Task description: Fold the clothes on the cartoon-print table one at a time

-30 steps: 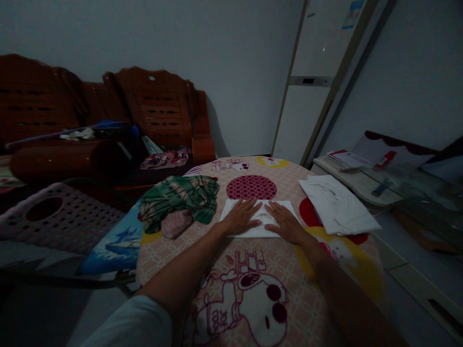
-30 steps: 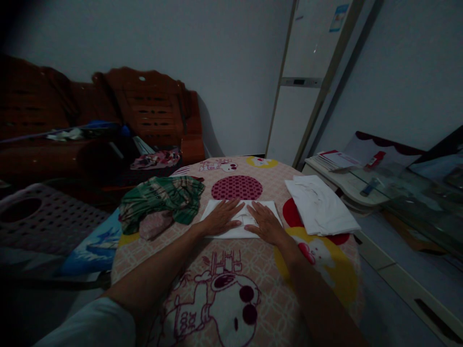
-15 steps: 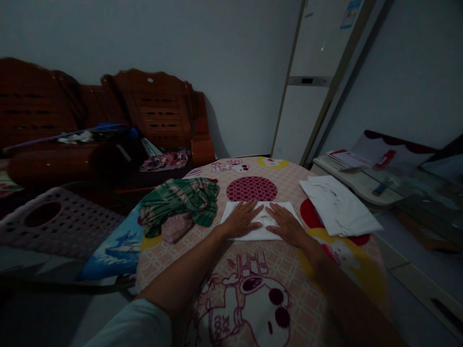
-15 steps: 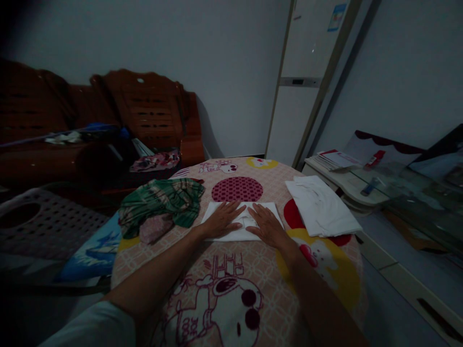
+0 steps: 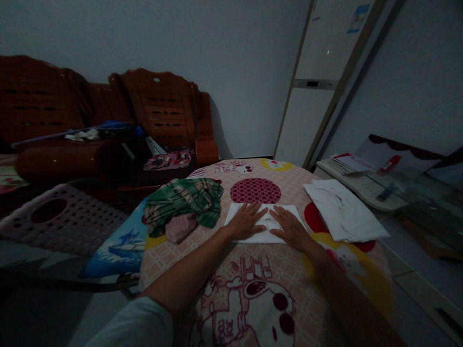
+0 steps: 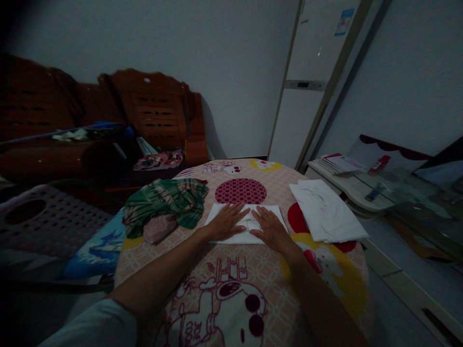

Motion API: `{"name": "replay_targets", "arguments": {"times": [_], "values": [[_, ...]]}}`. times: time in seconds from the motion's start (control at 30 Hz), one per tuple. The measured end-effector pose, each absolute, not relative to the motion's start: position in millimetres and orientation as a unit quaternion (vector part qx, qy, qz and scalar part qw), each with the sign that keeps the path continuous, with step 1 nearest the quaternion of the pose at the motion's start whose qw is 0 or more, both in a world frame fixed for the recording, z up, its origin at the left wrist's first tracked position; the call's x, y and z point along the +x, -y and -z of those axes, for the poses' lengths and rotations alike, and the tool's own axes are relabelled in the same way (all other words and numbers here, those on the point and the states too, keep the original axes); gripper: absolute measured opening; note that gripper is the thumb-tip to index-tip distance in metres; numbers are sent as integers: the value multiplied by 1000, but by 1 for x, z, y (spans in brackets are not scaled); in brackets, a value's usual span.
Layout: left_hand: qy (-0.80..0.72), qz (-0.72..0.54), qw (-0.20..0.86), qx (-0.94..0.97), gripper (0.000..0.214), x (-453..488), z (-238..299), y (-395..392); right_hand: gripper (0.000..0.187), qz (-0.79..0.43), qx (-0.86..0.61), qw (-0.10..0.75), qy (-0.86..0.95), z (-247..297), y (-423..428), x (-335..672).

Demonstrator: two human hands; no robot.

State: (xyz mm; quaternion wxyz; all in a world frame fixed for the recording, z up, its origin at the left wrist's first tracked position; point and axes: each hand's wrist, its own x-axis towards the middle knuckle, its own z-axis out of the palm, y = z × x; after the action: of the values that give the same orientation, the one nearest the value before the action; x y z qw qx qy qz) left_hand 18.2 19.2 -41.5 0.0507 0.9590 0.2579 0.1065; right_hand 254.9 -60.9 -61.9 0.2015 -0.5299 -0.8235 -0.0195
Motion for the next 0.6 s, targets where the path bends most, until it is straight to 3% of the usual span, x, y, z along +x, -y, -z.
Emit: {"name": "replay_targets", "arguments": {"times": [0.17,0.27,0.43,0.6], "values": [[-255,-114,55,959,70,19,42,-18,66,-11,-526,223,820,58,60,253],[-259,-122,69,956,69,19,42,-19,65,-66,-523,282,802,53,61,260],[-272,-201,116,934,54,20,41,-21,34,-99,-599,441,661,46,66,288],[-272,-298,141,904,29,35,31,-13,19,-53,-553,487,674,43,68,288]]}}
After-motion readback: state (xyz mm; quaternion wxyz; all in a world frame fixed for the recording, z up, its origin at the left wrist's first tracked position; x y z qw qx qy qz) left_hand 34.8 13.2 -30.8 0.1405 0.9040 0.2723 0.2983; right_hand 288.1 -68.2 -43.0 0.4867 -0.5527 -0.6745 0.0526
